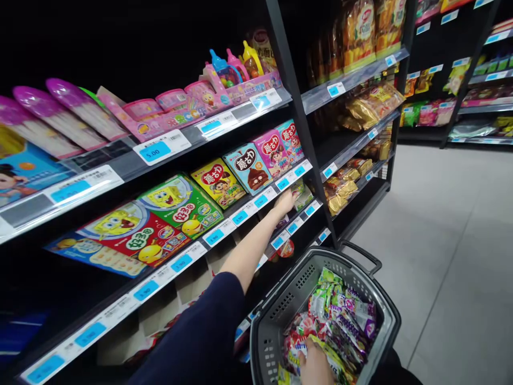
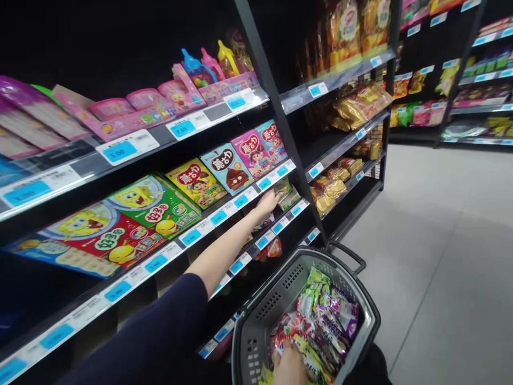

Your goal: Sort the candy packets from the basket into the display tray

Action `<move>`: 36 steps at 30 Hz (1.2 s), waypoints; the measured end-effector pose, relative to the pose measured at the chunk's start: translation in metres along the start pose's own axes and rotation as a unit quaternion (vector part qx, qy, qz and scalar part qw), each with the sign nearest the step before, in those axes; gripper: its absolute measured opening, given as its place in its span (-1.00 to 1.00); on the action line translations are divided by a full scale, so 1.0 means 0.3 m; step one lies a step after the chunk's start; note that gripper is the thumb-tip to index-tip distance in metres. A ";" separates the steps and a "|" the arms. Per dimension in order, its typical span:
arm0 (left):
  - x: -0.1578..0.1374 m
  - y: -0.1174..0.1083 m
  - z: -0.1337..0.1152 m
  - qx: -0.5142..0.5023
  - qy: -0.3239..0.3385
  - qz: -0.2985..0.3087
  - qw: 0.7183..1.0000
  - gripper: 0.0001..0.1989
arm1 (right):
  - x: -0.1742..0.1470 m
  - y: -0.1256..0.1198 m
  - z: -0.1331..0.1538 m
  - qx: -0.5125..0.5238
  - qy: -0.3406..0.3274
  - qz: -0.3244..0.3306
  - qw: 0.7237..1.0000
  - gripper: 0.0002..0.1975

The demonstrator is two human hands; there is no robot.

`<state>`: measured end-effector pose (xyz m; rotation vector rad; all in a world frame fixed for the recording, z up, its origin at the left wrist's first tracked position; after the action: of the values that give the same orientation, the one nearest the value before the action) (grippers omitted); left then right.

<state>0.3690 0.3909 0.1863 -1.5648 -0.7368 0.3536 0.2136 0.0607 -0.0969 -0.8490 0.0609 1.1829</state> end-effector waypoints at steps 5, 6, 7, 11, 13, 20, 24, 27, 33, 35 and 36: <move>-0.265 -0.103 -0.116 -0.048 0.117 -0.091 0.988 -0.68 | -0.012 -0.047 0.028 0.101 -0.014 -0.026 0.995 -0.72; -0.338 -0.117 -0.133 -0.061 0.129 -0.105 0.984 -0.71 | -0.013 -0.067 0.028 0.139 -0.012 -0.038 0.989 -0.73; -0.416 -0.136 -0.148 -0.084 0.135 -0.130 0.979 -0.73 | -0.014 -0.091 0.022 0.185 -0.005 -0.054 0.981 -0.74; -0.768 -0.178 -0.097 -0.417 -0.023 -0.272 0.867 -0.89 | -0.031 -0.212 -0.008 0.417 0.030 -0.081 0.905 -0.66; -0.950 -0.074 -0.106 -0.638 -0.166 -0.234 0.715 -0.85 | -0.067 -0.283 0.016 0.503 0.021 -0.068 0.862 -0.59; -1.450 0.273 -0.473 -0.872 -0.409 -0.027 0.267 -0.92 | -0.325 -0.350 0.259 0.524 -0.131 0.127 0.832 -0.52; -1.584 0.332 -0.516 -0.855 -0.478 0.035 0.197 -0.76 | -0.362 -0.292 0.219 0.434 -0.105 0.073 0.892 -0.74; -1.627 0.285 -0.461 -0.880 -0.404 0.098 0.229 -0.67 | -0.355 -0.289 0.175 0.360 -0.093 -0.022 0.928 -0.70; -1.662 0.131 -0.209 -0.898 -0.219 -0.003 0.382 -0.41 | -0.346 -0.260 0.128 0.296 -0.070 -0.130 0.944 -0.67; -1.667 0.121 -0.145 -0.860 -0.204 -0.020 0.467 -0.23 | -0.332 -0.232 0.112 0.324 -0.064 -0.112 0.937 -0.65; -1.668 0.128 -0.122 -0.842 -0.207 -0.024 0.497 -0.14 | -0.323 -0.221 0.103 0.341 -0.063 -0.102 0.932 -0.63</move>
<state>0.0288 0.0440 0.0556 -3.3581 -1.7617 -0.2726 0.2166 -0.0042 0.0058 -0.1587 0.2564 0.9209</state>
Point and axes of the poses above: each hand's wrist, its own x-axis towards the middle knuckle, its own y-axis out of the palm, z = x × y, the point moved 8 cm from there along x, towards the middle knuckle, and after that the axes turned 9 degrees about y, right-handed, at the moved point
